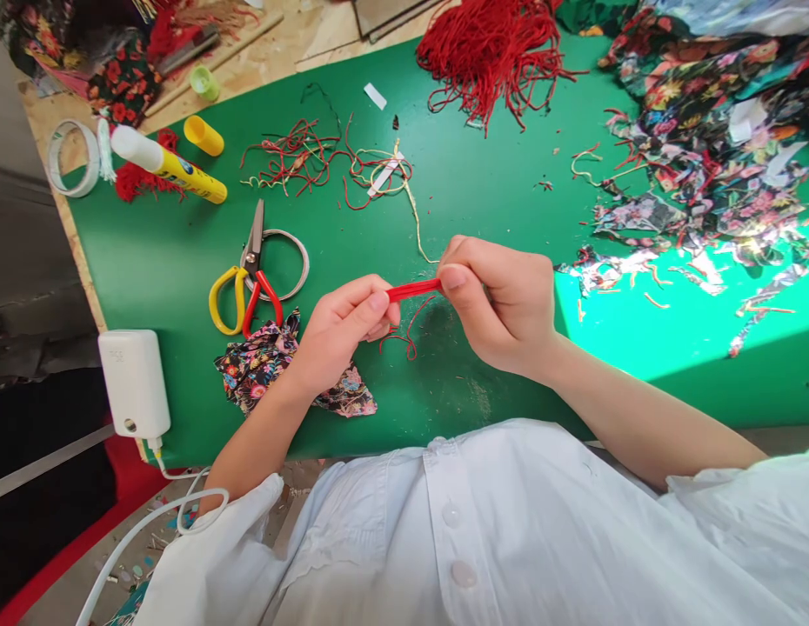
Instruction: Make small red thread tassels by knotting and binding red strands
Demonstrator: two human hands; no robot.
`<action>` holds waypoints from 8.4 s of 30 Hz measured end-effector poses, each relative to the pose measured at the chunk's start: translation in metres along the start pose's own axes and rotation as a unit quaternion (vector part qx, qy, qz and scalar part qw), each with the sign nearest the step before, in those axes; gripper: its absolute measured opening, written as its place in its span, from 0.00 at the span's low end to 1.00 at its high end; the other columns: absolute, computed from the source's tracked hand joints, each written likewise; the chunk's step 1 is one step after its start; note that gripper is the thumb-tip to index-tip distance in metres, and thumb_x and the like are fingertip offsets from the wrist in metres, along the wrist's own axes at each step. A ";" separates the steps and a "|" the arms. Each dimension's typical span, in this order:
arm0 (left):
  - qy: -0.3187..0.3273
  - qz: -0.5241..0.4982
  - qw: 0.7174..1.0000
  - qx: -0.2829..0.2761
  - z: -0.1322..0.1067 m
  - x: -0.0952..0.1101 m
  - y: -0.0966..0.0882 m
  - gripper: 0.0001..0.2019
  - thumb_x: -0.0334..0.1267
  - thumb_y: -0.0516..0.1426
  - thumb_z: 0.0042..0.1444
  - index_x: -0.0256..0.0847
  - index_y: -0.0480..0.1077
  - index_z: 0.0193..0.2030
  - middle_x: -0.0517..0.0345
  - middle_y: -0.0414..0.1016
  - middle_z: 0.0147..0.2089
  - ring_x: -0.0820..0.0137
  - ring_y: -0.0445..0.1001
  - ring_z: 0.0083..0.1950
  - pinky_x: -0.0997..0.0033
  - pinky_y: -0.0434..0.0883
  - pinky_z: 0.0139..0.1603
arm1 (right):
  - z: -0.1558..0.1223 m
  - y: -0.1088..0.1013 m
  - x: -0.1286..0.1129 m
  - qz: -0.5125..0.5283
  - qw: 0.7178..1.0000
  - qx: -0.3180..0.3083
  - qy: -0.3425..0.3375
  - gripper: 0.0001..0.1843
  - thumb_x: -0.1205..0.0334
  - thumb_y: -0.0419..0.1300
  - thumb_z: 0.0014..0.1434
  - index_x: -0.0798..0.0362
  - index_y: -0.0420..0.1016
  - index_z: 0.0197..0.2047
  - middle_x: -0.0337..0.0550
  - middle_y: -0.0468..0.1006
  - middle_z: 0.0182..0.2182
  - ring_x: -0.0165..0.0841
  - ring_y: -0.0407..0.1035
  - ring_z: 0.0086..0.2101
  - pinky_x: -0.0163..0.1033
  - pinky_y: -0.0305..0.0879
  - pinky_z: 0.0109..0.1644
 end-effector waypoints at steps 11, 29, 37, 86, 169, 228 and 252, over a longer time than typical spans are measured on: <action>0.099 -0.056 0.992 0.049 0.001 0.008 0.001 0.18 0.50 0.57 0.57 0.38 0.64 0.24 0.64 0.54 0.23 0.80 0.55 0.22 0.76 0.60 0.25 | -0.010 0.019 0.007 0.107 0.984 -0.026 0.143 0.26 0.46 0.46 0.67 0.52 0.59 0.22 0.34 0.62 0.18 0.24 0.55 0.21 0.33 0.53 0.28; 0.113 -0.046 0.990 0.070 -0.002 0.005 -0.002 0.19 0.50 0.58 0.56 0.37 0.68 0.22 0.53 0.67 0.41 0.79 0.62 0.28 0.72 0.67 0.31 | -0.025 0.046 0.016 0.192 0.944 -0.131 0.234 0.22 0.46 0.45 0.67 0.53 0.62 0.29 0.35 0.64 0.25 0.26 0.61 0.28 0.32 0.59 0.33; 0.093 -0.059 0.990 0.090 -0.004 0.009 -0.002 0.20 0.49 0.58 0.56 0.36 0.65 0.22 0.56 0.66 0.37 0.81 0.60 0.26 0.75 0.67 0.30 | -0.021 0.036 0.012 0.131 0.962 -0.093 0.221 0.22 0.49 0.45 0.68 0.53 0.57 0.26 0.32 0.59 0.21 0.24 0.56 0.24 0.30 0.53 0.28; 0.037 -0.064 0.985 0.156 -0.004 0.005 -0.013 0.17 0.50 0.57 0.57 0.39 0.70 0.25 0.60 0.74 0.32 0.70 0.76 0.46 0.70 0.75 0.45 | -0.024 0.042 0.016 0.260 0.926 -0.084 0.260 0.22 0.43 0.50 0.64 0.53 0.65 0.30 0.37 0.71 0.28 0.27 0.73 0.30 0.32 0.72 0.34; -0.154 -0.098 0.983 -0.015 -0.003 -0.012 0.015 0.24 0.51 0.61 0.52 0.37 0.56 0.18 0.62 0.56 0.20 0.80 0.52 0.20 0.77 0.53 0.19 | -0.016 0.031 0.010 0.132 0.983 -0.121 0.045 0.07 0.71 0.52 0.51 0.51 0.56 0.31 0.27 0.59 0.19 0.20 0.50 0.20 0.27 0.50 0.23; 0.261 0.225 0.934 0.092 -0.006 0.007 0.000 0.18 0.42 0.47 0.66 0.40 0.59 0.25 0.59 0.60 0.24 0.74 0.62 0.27 0.70 0.61 0.27 | -0.036 0.045 0.009 0.595 0.593 -0.236 0.489 0.10 0.66 0.57 0.62 0.57 0.63 0.29 0.31 0.57 0.20 0.20 0.55 0.21 0.28 0.56 0.26; 0.311 0.302 0.898 0.078 -0.008 0.016 0.004 0.17 0.41 0.46 0.66 0.41 0.60 0.26 0.59 0.61 0.24 0.73 0.63 0.27 0.70 0.62 0.27 | -0.027 0.043 0.010 0.542 0.728 -0.183 0.377 0.17 0.55 0.62 0.59 0.57 0.64 0.26 0.30 0.58 0.19 0.20 0.50 0.22 0.30 0.46 0.25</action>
Point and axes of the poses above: each hand's wrist, its own z-axis towards the middle knuckle, its own y-axis out of the palm, x = y × z, the point moved 5 cm from there along z, towards the middle knuckle
